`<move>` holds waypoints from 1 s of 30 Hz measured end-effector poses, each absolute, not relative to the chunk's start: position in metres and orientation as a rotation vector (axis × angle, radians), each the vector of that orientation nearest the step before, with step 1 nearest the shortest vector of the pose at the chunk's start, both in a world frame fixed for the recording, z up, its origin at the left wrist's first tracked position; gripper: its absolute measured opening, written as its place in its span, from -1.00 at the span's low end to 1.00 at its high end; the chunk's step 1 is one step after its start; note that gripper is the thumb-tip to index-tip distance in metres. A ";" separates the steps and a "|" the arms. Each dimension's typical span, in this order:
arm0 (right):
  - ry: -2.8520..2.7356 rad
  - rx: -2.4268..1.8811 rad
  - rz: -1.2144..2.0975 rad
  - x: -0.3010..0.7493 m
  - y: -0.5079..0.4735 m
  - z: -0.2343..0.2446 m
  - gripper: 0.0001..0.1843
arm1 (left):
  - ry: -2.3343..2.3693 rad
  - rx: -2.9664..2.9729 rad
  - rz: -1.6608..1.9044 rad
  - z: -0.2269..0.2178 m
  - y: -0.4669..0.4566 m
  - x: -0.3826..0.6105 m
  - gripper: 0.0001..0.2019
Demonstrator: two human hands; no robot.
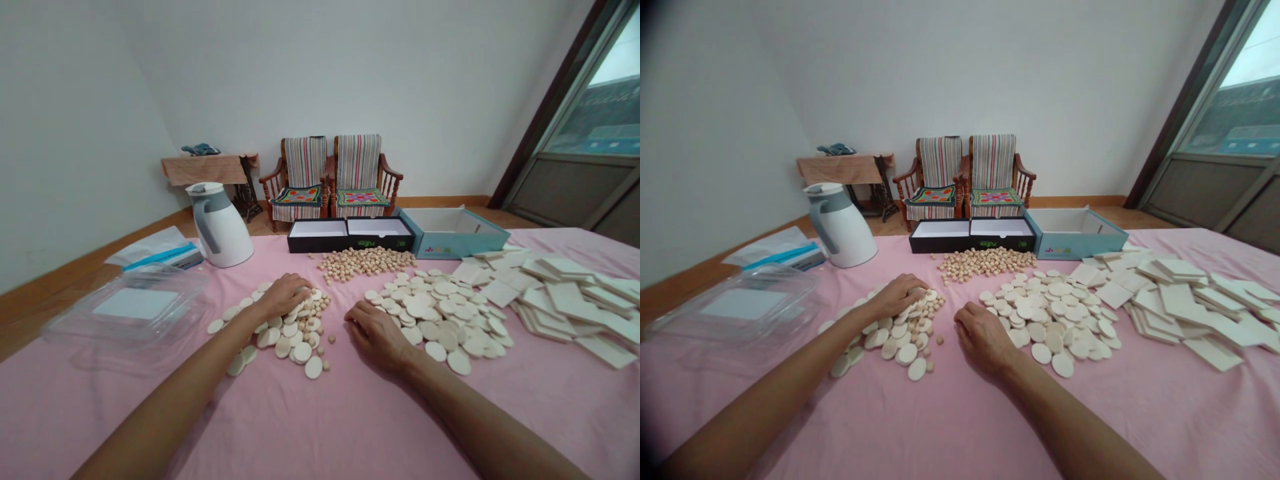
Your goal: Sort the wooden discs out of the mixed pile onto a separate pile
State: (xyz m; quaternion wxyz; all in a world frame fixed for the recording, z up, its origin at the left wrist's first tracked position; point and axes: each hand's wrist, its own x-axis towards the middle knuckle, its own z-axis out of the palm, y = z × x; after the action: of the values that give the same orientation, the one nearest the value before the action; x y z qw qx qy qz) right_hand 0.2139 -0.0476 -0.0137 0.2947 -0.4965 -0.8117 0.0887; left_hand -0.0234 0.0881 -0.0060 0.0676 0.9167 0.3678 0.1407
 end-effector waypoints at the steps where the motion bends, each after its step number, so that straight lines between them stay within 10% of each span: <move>1: -2.155 -1.317 0.238 0.214 -0.048 -0.014 -0.82 | 1.045 2.760 0.434 -0.006 0.086 -0.021 -0.74; 30: -2.014 -1.440 0.102 0.232 -0.031 -0.019 -0.81 | 1.236 2.631 0.410 0.003 0.109 0.025 -0.86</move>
State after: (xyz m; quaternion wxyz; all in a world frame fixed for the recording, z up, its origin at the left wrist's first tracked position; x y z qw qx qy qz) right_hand 0.2322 -0.0307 -0.0195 0.3258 -0.5493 -0.7685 0.0388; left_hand 0.0245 0.1095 0.0031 0.1028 0.8915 0.4188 0.1388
